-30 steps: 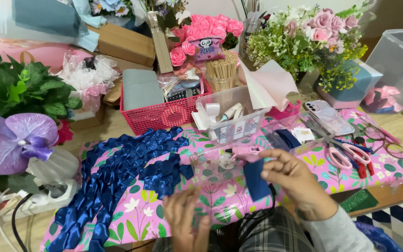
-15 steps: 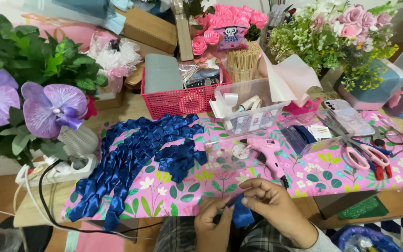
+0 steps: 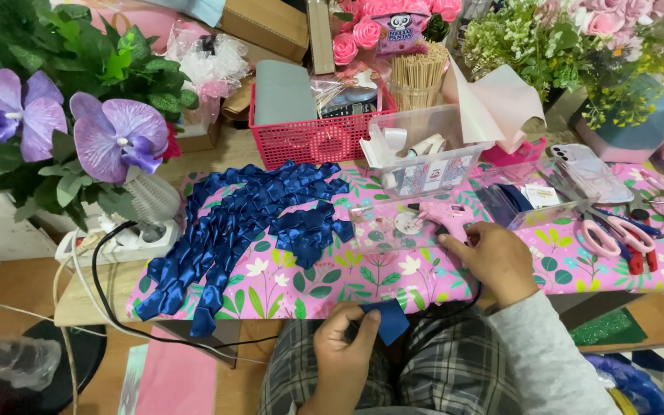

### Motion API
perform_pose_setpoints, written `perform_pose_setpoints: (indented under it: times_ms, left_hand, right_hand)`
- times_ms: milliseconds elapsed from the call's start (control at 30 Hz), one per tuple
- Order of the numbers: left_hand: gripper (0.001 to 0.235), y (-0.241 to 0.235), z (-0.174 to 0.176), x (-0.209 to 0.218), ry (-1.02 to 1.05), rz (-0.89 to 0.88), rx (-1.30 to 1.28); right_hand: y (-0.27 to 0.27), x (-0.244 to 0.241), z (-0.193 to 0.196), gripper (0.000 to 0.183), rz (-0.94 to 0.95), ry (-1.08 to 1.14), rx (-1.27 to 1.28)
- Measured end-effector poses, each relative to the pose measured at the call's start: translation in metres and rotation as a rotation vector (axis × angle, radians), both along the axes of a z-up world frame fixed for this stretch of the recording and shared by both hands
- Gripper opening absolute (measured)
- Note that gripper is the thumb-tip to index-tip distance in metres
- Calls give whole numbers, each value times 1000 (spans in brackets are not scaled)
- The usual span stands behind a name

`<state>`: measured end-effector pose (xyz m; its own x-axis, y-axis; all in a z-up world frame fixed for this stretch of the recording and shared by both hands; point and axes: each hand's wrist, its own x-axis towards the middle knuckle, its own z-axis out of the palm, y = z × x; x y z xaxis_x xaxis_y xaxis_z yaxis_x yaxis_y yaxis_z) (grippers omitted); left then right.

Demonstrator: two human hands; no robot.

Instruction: The person repeatedly folds blue satin ribbons and uses a pink hot glue gun to secure the center, creating small bows. They place each finished bow on a growing pile on the table.

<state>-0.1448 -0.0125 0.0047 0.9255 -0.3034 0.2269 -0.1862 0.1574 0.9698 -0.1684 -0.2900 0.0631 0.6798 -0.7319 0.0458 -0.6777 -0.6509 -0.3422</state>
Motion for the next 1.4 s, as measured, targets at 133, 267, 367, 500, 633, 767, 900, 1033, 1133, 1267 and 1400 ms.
perform_pose_setpoints:
  times_ms: [133, 267, 367, 500, 633, 767, 900, 1033, 1133, 1267, 1400]
  left_hand:
    - [24, 6, 6, -4, 2, 2, -39]
    - [23, 10, 7, -3, 41, 24, -52]
    - [24, 13, 9, -5, 93, 23, -38]
    - [22, 13, 13, -9, 107, 13, -61]
    - [10, 14, 17, -11, 90, -33, -56]
    - [38, 18, 29, -21, -53, -101, -6]
    - [40, 26, 47, -33, -126, -112, -32]
    - [21, 32, 57, -41, -245, -48, 53]
    - [18, 40, 70, -45, -438, -66, 143]
    - [20, 47, 76, -49, -533, -15, 211]
    - [22, 51, 77, -51, -528, 0, 215]
  right_hand:
    - [-10, 5, -15, 62, 10, -66, 105]
    - [-9, 3, -21, 50, -39, -260, 223]
    - [-7, -5, -37, 36, -75, -562, 414]
    - [27, -31, -29, 19, 151, -1224, 846]
    - [51, -71, -33, 3, 340, -1253, 961]
    - [65, -122, -61, 31, 426, -1185, 990]
    - [68, -153, -58, 49, 785, -508, 228]
    - [135, -149, 13, 25, 916, -677, 260]
    - [153, -147, 24, 16, 880, -756, 268]
    - [151, -144, 19, 24, 954, -783, 145]
    - [156, -141, 24, 19, 954, -813, 127]
